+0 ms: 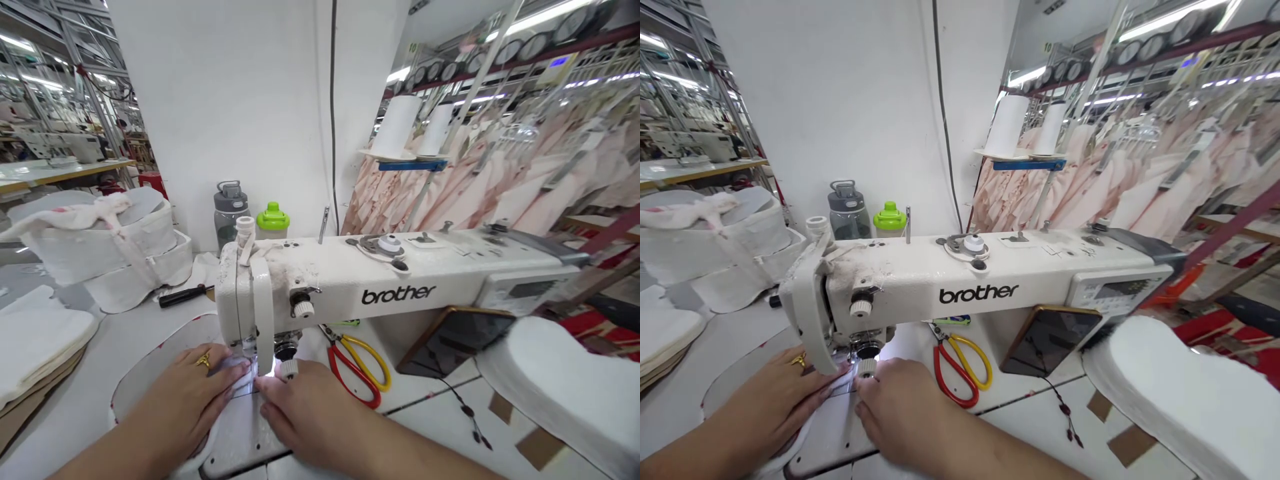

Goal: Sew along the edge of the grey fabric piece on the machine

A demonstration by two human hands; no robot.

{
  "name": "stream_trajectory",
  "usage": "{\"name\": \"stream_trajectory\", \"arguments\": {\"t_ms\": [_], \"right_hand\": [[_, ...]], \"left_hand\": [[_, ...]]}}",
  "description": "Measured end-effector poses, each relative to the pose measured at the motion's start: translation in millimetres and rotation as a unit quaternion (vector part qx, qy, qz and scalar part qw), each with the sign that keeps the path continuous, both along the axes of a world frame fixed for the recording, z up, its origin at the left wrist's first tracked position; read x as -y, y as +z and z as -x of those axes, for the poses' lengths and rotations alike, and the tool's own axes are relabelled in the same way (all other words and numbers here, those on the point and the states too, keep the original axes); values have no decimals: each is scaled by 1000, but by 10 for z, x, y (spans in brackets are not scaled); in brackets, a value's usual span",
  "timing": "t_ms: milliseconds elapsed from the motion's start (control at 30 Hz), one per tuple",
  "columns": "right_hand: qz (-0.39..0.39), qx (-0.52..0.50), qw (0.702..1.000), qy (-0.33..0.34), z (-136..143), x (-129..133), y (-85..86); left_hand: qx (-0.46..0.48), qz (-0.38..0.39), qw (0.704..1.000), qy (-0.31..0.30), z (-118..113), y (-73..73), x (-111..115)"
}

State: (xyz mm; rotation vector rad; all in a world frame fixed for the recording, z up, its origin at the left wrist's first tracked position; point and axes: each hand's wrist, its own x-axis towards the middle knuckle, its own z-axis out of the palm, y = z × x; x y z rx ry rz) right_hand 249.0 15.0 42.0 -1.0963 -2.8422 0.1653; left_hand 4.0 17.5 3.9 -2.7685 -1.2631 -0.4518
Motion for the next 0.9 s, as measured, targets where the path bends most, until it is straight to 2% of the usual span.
{"name": "stream_trajectory", "arguments": {"t_ms": [300, 367, 467, 667, 833, 900], "right_hand": [[-23, 18, 999, -22, -19, -16, 6], [-24, 0, 1000, -9, -25, -28, -16], [-11, -26, 999, 16, -21, -41, -36], [-7, -18, 1000, -8, 9, -36, -50], [-16, -3, 1000, -16, 7, -48, -61], [-19, 7, 1000, -10, 3, -52, -53]], "left_hand": [[3, 53, 998, -17, 49, 185, -8], [-7, 42, 999, -11, 12, 165, 32], [-6, 8, 1000, 22, -48, 56, 123], [-8, -42, 998, 55, -148, -159, 235], [0, -110, 994, 14, -155, -137, 205], [3, -91, 996, -8, -109, -72, 190]]}}
